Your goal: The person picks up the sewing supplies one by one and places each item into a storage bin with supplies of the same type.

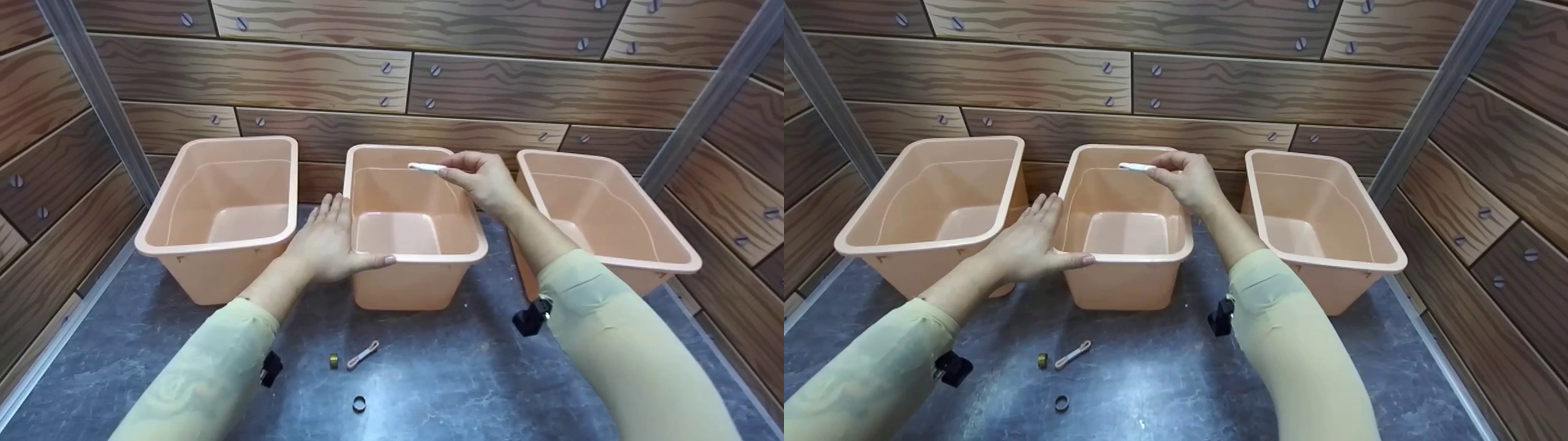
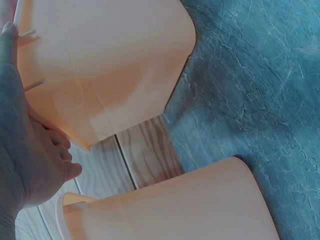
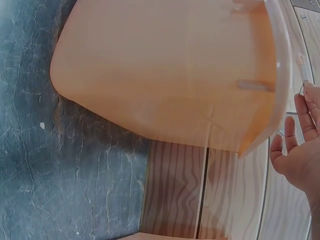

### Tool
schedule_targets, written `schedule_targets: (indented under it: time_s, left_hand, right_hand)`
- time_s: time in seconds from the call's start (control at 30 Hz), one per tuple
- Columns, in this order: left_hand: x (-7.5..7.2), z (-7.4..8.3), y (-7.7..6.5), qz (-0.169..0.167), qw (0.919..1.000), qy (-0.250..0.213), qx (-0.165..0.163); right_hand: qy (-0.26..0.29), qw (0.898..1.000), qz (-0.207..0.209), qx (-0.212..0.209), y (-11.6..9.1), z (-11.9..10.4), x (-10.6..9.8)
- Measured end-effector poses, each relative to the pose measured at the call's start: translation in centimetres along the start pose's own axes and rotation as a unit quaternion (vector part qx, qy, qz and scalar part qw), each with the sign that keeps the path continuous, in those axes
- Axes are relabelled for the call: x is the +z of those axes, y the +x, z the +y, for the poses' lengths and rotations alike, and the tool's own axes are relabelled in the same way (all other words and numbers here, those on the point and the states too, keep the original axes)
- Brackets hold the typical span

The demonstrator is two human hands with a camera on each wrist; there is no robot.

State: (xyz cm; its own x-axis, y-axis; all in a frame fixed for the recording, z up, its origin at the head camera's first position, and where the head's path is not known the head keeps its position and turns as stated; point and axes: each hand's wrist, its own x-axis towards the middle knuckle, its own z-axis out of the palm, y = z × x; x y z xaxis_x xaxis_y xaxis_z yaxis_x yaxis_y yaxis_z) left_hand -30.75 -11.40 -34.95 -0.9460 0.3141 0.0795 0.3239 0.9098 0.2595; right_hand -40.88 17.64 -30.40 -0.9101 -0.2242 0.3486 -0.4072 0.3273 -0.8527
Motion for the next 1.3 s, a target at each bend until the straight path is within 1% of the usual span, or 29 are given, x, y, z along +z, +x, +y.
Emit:
schedule_targets:
  time_s: [0.33, 0.53, 0.67, 0.77, 0.97, 1.3]
  left_hand:
    - [-0.1, 0.5, 0.4, -0.002, 1.0, -0.007, 0.003]
    - [-0.2, 0.3, 0.3, -0.001, 1.0, -0.005, 0.003]
    - [-0.2, 0.3, 0.3, -0.004, 1.0, -0.005, 0.0]
    - [-0.2, 0.3, 0.2, -0.003, 1.0, -0.004, 0.001]
    - [-0.2, 0.3, 0.1, -0.002, 1.0, -0.003, 0.002]
    - [0.0, -0.1, -0.1, -0.004, 0.9999, -0.008, -0.008]
  right_hand:
    - [-0.005, 1.0, 0.006, 0.01, 0.2, 1.5, 0.2]
    - [-0.032, 0.999, -0.001, 0.007, 0.7, 1.8, 0.6]
    - [-0.038, 0.999, -0.002, 0.008, 0.9, 2.3, 0.8]
    - [-0.044, 0.999, -0.002, 0.012, 0.9, 2.7, 0.8]
    - [-0.075, 0.997, 0.0, 0.018, 0.9, 3.3, 0.9]
    - [-0.069, 0.997, -0.01, 0.024, 0.7, 4.1, 1.7]
